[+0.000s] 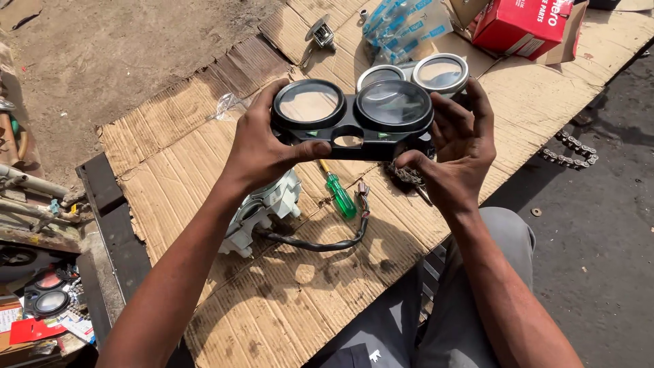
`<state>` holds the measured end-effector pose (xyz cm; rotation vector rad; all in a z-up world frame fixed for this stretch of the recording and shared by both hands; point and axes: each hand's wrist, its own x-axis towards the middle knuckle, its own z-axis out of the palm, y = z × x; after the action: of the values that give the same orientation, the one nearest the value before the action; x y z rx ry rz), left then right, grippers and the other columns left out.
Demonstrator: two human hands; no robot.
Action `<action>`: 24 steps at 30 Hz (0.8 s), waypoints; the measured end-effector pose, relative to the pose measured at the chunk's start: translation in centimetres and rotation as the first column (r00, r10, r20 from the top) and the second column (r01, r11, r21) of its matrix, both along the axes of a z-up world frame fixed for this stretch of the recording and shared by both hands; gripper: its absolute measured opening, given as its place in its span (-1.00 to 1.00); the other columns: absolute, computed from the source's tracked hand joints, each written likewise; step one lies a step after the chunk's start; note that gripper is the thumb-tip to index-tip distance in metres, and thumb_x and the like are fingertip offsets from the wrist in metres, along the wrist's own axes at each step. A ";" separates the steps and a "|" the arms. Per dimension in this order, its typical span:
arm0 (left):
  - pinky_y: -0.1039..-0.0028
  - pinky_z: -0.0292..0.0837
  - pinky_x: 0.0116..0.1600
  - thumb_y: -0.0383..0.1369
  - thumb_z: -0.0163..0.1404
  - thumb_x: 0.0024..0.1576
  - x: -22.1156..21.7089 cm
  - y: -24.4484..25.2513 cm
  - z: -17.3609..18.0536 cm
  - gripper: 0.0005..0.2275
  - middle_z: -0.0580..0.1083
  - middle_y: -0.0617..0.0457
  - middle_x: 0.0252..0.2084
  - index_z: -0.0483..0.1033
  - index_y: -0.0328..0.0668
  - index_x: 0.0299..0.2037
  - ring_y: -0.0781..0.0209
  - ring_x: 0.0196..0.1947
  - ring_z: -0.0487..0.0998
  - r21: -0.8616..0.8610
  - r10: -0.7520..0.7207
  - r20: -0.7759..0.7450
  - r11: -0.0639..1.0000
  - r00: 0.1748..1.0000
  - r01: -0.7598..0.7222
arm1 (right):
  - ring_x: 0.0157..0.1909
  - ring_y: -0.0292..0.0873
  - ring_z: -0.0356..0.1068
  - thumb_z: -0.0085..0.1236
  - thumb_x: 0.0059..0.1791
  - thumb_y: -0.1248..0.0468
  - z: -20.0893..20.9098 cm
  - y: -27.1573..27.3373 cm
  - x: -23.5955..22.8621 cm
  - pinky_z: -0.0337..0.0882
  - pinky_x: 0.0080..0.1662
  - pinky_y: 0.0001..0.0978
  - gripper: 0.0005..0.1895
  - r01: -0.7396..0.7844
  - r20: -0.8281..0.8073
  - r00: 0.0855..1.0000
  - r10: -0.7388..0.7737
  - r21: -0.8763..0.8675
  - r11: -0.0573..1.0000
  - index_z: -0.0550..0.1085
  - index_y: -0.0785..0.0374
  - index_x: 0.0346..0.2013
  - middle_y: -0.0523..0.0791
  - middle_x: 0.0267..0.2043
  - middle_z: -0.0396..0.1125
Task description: Repairing and cleaning a motorcycle speedometer console.
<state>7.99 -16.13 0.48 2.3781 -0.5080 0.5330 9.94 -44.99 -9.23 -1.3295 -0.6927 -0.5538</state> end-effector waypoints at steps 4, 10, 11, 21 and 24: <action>0.24 0.54 -0.16 0.50 -0.09 -0.18 0.1 0.7 -1.7 0.02 0.49 -0.17 -0.28 0.48 -0.55 0.00 -0.03 -0.19 0.63 -0.161 0.125 -0.459 0.962 0.880 -0.221 | 0.37 -0.09 0.41 0.57 -0.06 0.19 0.5 0.0 0.2 0.42 0.37 -0.23 0.07 -0.076 -0.146 0.983 0.107 0.201 0.977 0.07 0.34 0.56 0.11 0.28 0.37; 0.41 0.46 -0.64 0.57 -0.37 -0.12 2.2 0.6 0.5 0.07 0.38 -0.07 -0.67 0.58 -0.62 -0.24 0.15 -0.66 0.59 -0.130 0.152 -0.690 0.936 0.707 -0.328 | -0.23 -0.23 0.54 0.28 0.21 0.19 -0.2 -0.7 0.2 0.62 -0.14 -0.43 -0.69 0.180 -0.115 0.979 -0.170 0.088 0.980 0.54 0.45 -0.01 0.00 -0.23 0.50; 0.41 0.46 -0.64 0.57 -0.37 -0.12 2.3 0.0 1.2 0.07 0.38 -0.07 -0.67 0.58 -0.62 -0.24 0.15 -0.66 0.59 -0.126 0.150 -0.692 0.938 0.706 -0.323 | -0.23 -0.23 0.54 0.28 0.21 0.19 0.3 -0.6 0.0 0.62 -0.14 -0.43 -0.69 0.186 -0.118 0.978 -0.175 0.090 0.978 0.54 0.45 -0.01 0.00 -0.23 0.50; 0.54 0.15 -0.72 0.57 -0.58 -0.11 4.3 -1.5 4.6 0.06 0.48 -0.18 -0.72 0.40 -0.28 0.18 0.34 -0.81 0.37 0.050 0.129 -0.866 0.984 0.483 -0.174 | -0.40 -0.32 0.48 0.25 0.17 0.17 1.9 -1.2 0.0 0.50 -0.35 -0.54 -0.72 0.292 -0.274 0.915 -0.295 -0.053 0.955 0.59 0.39 -0.21 -0.12 -0.41 0.46; 0.57 0.01 -0.72 0.55 -0.61 -0.03 4.1 -2.0 5.4 0.07 0.46 -0.21 -0.69 0.46 -0.52 -0.03 0.38 -0.82 0.28 0.080 0.147 -0.886 0.983 0.439 -0.167 | -0.43 -0.32 0.48 0.25 0.16 0.16 1.8 -1.2 0.0 0.49 -0.38 -0.53 -0.71 0.295 -0.287 0.909 -0.302 -0.068 0.953 0.59 0.38 -0.23 -0.12 -0.43 0.45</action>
<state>12.11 -18.16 5.87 2.2871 0.2285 -0.6914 9.91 -46.24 -7.39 -1.5137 -0.2501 -0.5767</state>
